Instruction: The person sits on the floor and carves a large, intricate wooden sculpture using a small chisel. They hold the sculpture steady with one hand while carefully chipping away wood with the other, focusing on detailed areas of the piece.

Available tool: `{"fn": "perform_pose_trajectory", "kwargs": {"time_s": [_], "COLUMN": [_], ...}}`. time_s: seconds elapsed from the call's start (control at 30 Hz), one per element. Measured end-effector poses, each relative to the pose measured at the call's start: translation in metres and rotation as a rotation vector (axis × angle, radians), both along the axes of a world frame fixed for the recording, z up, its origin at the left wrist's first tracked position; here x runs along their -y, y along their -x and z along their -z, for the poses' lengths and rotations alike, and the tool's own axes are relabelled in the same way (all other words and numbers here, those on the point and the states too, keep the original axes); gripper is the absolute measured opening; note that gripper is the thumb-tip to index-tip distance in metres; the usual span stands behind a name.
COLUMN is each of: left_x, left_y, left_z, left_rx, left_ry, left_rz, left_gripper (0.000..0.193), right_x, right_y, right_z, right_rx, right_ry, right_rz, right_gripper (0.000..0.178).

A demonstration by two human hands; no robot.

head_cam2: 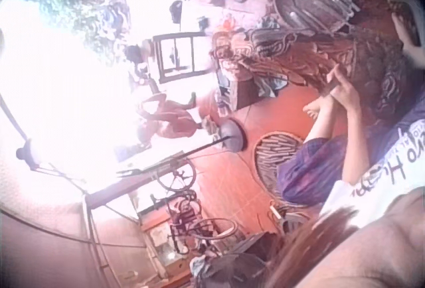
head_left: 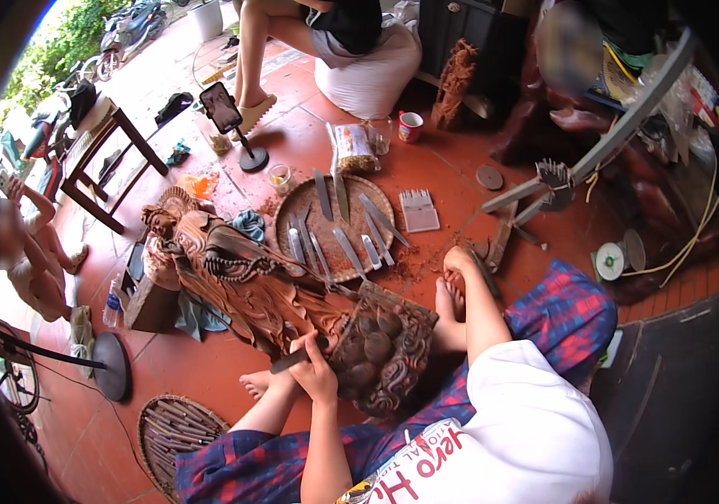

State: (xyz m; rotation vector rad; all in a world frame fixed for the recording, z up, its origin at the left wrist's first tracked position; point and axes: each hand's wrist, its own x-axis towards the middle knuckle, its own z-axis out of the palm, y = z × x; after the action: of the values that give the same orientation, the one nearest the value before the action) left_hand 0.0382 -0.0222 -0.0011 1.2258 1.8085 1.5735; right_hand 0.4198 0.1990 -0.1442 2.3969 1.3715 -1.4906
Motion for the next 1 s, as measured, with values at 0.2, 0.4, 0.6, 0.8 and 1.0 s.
{"fn": "perform_pose_trajectory", "kwargs": {"time_s": [0.2,0.4,0.6,0.8,1.0], "left_x": [-0.006,-0.012,-0.011,-0.021,-0.009], "left_y": [-0.007,-0.003,-0.002,-0.025,0.000], "left_z": [-0.014,0.010,0.004,0.002,0.002], "left_rx": [-0.033,-0.042,-0.091,0.040,-0.109], "left_ry": [-0.082,-0.178,-0.218,-0.235,-0.251], "left_rz": [-0.020,-0.038,-0.090,-0.031,-0.091], "left_gripper": [0.021,0.020,0.019,0.011,0.013], "right_x": [0.085,0.110,0.110,0.066,0.127], "right_y": [-0.026,-0.034,0.006,0.012,0.189], "right_z": [-0.030,-0.003,-0.071,-0.151,-0.286], "right_rx": [0.230,0.146,0.551,0.410,-0.499], "right_ry": [0.237,0.607,0.089,-0.830,-1.126], "right_rz": [-0.043,-0.324,-0.352,0.102,-0.405], "right_gripper": [0.038,0.043,0.042,0.033,0.029]}}
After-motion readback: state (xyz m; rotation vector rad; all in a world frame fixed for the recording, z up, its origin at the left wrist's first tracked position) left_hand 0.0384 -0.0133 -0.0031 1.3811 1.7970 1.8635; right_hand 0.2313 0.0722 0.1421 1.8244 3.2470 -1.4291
